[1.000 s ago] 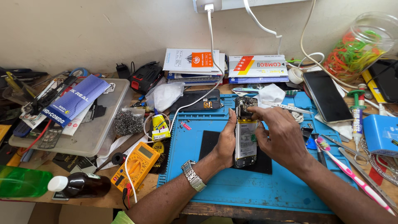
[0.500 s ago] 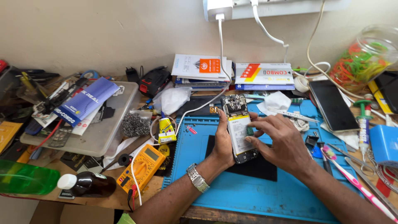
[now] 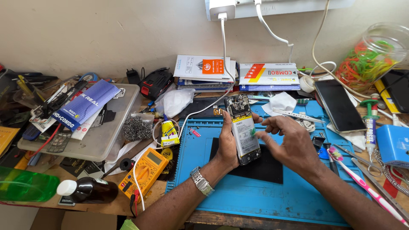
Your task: The person touches icons on a mobile phone screen, removes the back cover and battery by hand, and uses a tool to manipulate the internal frame of the device.
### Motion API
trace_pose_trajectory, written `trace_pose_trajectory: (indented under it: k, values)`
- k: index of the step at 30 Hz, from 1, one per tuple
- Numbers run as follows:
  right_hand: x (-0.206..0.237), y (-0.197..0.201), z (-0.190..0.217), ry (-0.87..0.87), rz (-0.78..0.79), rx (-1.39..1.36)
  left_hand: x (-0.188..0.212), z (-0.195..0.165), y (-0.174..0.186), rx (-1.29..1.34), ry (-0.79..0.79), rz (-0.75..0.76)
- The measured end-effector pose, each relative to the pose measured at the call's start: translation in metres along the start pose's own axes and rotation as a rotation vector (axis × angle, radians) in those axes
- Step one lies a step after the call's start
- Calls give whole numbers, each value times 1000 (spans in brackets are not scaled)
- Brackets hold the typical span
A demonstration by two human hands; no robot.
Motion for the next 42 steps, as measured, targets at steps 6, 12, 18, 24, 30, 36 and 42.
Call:
trace_pose_trajectory:
  k: [6,12,18,24,30,36,42]
  values:
    - [2,-6,9,40,34,165,4,1,-8,-46,-6,44]
    - [10,-4,22,235,-81,248,5,7,-7,-94,-29,27]
    - [16,4,-5,58,-85,22,-5,3,11,-3,57,-82]
    - [-5,1,-74,-233,-58,-1395,-6,0,4,172,31,3]
    - [-34,35,-146,-533,-181,-1319,-4,-6,-16,377,59,190]
    - [-37,60,-155,-500,-2,-670,0,-5,-19,177,59,90]
    - [-36,63,-177,-500,61,-520,-3,0,-13,143,81,68]
Point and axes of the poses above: each hand's wrist, its own x-axis away from the middle knuckle, its own y-axis out of the back of the hand, z = x × y, the point moved 8 cm from there along -x, towards the middle knuckle, and after that the axes turned 4 degrees about -y, right-handed, at the moved point
